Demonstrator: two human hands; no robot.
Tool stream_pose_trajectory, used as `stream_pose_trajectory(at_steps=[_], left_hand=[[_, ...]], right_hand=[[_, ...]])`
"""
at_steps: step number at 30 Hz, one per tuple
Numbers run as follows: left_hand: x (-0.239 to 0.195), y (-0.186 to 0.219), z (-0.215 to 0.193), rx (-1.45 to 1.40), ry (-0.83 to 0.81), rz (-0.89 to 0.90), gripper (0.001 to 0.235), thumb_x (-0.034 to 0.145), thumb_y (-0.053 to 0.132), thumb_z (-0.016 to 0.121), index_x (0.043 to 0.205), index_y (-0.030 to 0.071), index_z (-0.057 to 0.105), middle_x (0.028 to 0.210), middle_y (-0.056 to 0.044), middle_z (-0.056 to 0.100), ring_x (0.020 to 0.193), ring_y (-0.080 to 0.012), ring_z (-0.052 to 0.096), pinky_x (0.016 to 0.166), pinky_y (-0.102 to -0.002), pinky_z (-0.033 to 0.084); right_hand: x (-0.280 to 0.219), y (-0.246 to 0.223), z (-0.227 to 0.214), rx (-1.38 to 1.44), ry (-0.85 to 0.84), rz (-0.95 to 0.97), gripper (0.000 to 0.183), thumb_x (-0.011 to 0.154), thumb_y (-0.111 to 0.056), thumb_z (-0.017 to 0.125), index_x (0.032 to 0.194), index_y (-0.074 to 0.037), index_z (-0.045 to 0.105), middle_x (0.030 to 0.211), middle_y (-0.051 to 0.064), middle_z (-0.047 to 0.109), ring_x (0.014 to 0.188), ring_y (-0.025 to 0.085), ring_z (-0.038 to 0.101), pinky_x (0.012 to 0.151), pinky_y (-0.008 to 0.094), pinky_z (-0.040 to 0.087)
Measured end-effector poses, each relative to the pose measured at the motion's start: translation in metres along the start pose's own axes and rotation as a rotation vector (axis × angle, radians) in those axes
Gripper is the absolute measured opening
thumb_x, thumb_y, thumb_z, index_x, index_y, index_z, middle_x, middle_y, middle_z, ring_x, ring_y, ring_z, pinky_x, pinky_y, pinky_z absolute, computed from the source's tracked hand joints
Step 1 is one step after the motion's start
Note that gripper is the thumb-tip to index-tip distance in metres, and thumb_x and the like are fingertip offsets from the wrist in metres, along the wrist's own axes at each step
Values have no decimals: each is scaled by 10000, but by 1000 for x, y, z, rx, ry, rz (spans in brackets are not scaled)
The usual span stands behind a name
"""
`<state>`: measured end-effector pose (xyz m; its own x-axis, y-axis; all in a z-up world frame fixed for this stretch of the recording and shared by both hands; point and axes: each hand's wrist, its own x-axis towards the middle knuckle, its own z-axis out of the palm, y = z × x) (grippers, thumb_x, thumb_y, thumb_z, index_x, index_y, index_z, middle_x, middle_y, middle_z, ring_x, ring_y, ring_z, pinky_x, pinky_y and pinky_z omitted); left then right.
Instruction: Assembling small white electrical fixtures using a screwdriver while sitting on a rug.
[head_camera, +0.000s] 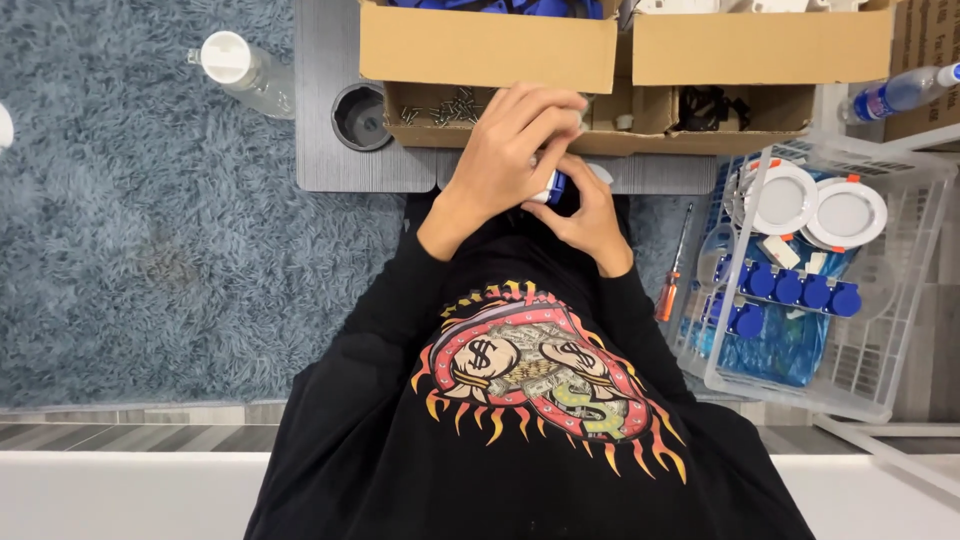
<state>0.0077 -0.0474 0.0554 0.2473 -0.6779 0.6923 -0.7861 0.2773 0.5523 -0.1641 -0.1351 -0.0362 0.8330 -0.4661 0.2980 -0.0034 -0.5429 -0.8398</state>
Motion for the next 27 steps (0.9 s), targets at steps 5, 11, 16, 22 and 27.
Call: stream_pose_trajectory(at_steps=[5,11,16,22,27], left_hand=[[-1,-16,9,152,-19,65,115,941,35,840,985,55,735,1276,-12,713,1111,-222,646,943,-369,542],[-31,-12,5,61,49,88,87,982,80,834,1030,80,761,1214,-37,746,1081,-262,687,884,-369,537],[-83,-27,14,-3,95,115,145,968,107,839,1090,94,762,1176,-58,766,1062,-305,726,858,-382,559],[-114,-53,32,43,9,90,331,1010,345,839,1254,151,727,1373,-66,692,1300,-326,640,1027,-461,495],[-126,-73,56,53,34,90,350,1021,425,783,1262,199,668,1365,-36,631,1275,-318,599,991,-476,495]], right_hand=[[-1,5,1,-19,-2,-2,613,791,-55,963,1307,37,648,1290,195,735,1119,341,728,1020,405,564],[-7,30,6,3,19,-67,547,868,-113,961,1292,33,647,1279,219,720,1156,412,722,1015,498,567],[1,16,9,2,30,-132,500,946,-114,934,1341,16,656,1319,201,723,1212,421,721,1016,551,571],[-15,-28,-25,-94,3,7,631,943,-114,945,1447,50,603,1426,288,622,1299,501,636,1069,577,545],[-110,18,-111,-397,22,495,339,1075,-308,917,1202,-32,766,1045,210,754,952,365,722,844,488,554]])
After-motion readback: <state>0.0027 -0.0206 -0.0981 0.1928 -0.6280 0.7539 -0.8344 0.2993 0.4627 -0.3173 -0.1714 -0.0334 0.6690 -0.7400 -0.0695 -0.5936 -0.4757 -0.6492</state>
